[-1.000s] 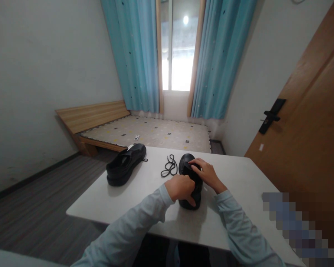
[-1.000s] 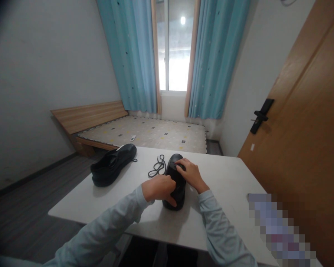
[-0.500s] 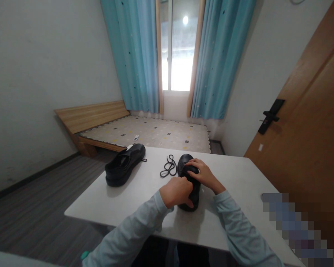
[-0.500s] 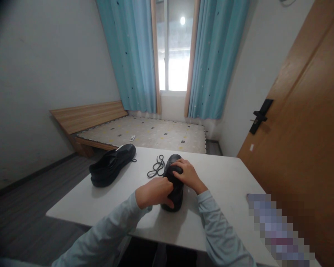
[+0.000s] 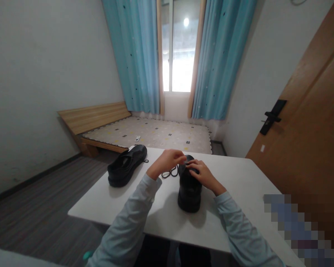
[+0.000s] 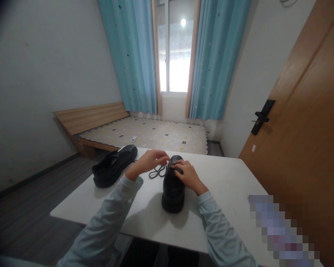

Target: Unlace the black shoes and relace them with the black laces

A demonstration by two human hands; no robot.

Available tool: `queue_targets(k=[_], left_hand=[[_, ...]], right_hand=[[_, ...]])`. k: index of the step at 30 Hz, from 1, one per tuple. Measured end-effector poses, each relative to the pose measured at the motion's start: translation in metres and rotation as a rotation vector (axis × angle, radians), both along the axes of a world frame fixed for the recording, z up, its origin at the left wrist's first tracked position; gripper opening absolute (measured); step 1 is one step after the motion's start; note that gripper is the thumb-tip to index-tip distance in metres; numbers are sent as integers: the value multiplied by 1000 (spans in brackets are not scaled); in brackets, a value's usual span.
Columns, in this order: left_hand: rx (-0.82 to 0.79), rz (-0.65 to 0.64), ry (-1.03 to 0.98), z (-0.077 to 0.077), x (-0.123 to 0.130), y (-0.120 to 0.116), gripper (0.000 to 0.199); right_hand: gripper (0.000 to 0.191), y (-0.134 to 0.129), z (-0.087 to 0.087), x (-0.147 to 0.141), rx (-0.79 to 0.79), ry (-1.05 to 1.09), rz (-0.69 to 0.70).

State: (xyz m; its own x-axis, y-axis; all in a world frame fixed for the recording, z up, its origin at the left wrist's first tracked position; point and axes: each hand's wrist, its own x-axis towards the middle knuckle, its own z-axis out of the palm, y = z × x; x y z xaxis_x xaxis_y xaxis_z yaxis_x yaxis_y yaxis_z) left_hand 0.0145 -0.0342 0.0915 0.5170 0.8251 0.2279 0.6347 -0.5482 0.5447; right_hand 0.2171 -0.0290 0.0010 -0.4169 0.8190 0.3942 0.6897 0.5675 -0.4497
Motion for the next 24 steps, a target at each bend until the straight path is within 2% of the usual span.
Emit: queue_targets(k=[4, 7, 10, 13, 20, 24], left_hand=[[54, 485, -47, -42, 1, 38, 23], [42, 680, -29, -79, 0, 58, 19], [36, 745, -4, -106, -3, 69, 23], [89, 792, 79, -122, -6, 73, 30], [118, 812, 232, -134, -5, 73, 32], [124, 803, 245, -135, -4, 73, 24]], right_hand=[[23, -1, 1, -1, 9, -30, -10], [22, -2, 2, -2, 5, -50, -14], [23, -3, 4, -3, 5, -62, -17], [23, -3, 4, -4, 17, -74, -22], [47, -8, 4, -7, 87, -85, -89], [50, -8, 5, -8, 151, -169, -49]])
